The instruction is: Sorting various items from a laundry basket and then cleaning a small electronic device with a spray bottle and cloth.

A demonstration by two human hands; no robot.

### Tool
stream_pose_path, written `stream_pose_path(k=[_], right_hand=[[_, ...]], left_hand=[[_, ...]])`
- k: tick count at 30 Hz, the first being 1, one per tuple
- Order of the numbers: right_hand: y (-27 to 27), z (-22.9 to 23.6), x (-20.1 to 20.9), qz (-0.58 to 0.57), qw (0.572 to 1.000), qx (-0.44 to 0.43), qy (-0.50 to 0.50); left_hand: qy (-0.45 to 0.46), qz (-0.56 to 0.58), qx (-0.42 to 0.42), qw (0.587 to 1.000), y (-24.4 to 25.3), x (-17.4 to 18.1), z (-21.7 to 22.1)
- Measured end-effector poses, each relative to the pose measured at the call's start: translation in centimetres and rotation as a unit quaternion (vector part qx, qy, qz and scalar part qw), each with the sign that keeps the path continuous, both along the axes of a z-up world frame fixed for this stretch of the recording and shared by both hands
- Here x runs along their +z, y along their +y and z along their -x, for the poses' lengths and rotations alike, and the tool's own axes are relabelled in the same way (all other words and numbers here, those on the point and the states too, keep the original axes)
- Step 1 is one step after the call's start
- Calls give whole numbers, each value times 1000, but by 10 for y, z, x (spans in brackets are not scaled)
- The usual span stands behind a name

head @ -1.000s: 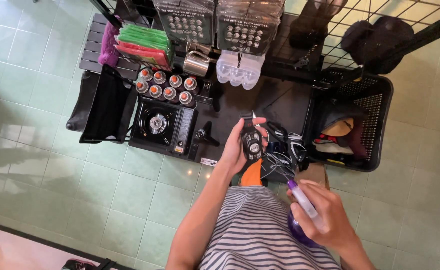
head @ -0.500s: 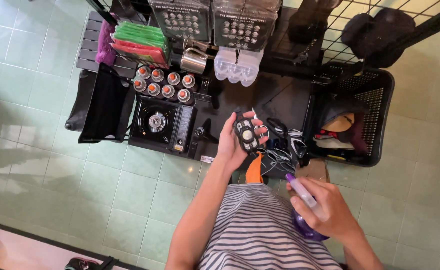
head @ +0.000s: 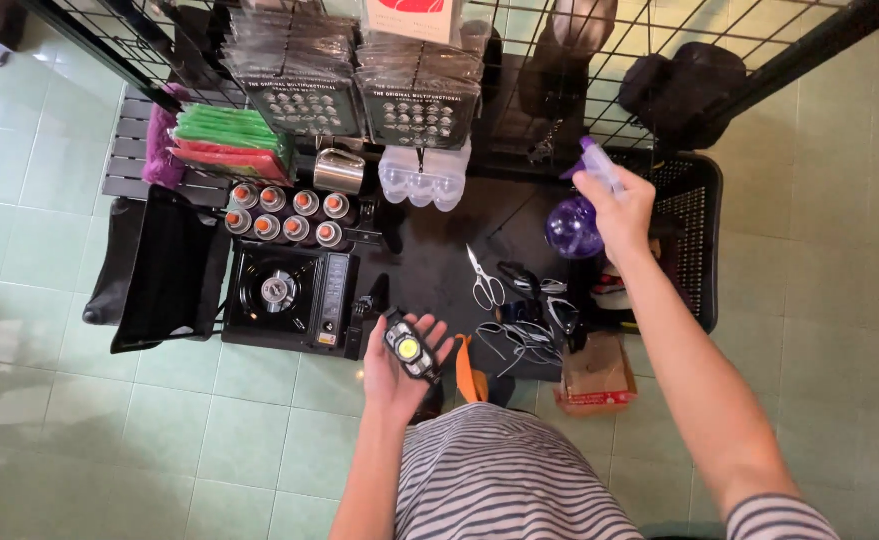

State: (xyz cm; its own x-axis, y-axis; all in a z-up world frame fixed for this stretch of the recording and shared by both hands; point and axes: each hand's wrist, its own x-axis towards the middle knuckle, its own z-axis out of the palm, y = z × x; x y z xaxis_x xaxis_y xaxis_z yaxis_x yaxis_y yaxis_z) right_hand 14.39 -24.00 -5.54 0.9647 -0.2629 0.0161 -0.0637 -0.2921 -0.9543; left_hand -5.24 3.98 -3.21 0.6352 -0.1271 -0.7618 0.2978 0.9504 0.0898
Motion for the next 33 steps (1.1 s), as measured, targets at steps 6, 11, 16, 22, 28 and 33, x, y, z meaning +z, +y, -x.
stream_pose_path(k=[6,11,16,22,28,33], right_hand=[[-4,-71,-53,52,977,167,-124],[-10,-71,-108,73,979,156,-110],[-1,-59,-102,91,964,193,-157],[1,21,-134,130,985,110,-8],[64,178,-195,145,922,173,315],[82,280,-280,214,737,348,539]], left_hand=[[47,-19,76,996,14,-15,37],[-3,-18,106,994,15,-25,58],[-62,-6,115,991,11,-34,55],[-83,-6,78,993,10,-11,37],[-74,0,9,997,0,-54,32],[-57,24,-43,997,-12,-62,24]])
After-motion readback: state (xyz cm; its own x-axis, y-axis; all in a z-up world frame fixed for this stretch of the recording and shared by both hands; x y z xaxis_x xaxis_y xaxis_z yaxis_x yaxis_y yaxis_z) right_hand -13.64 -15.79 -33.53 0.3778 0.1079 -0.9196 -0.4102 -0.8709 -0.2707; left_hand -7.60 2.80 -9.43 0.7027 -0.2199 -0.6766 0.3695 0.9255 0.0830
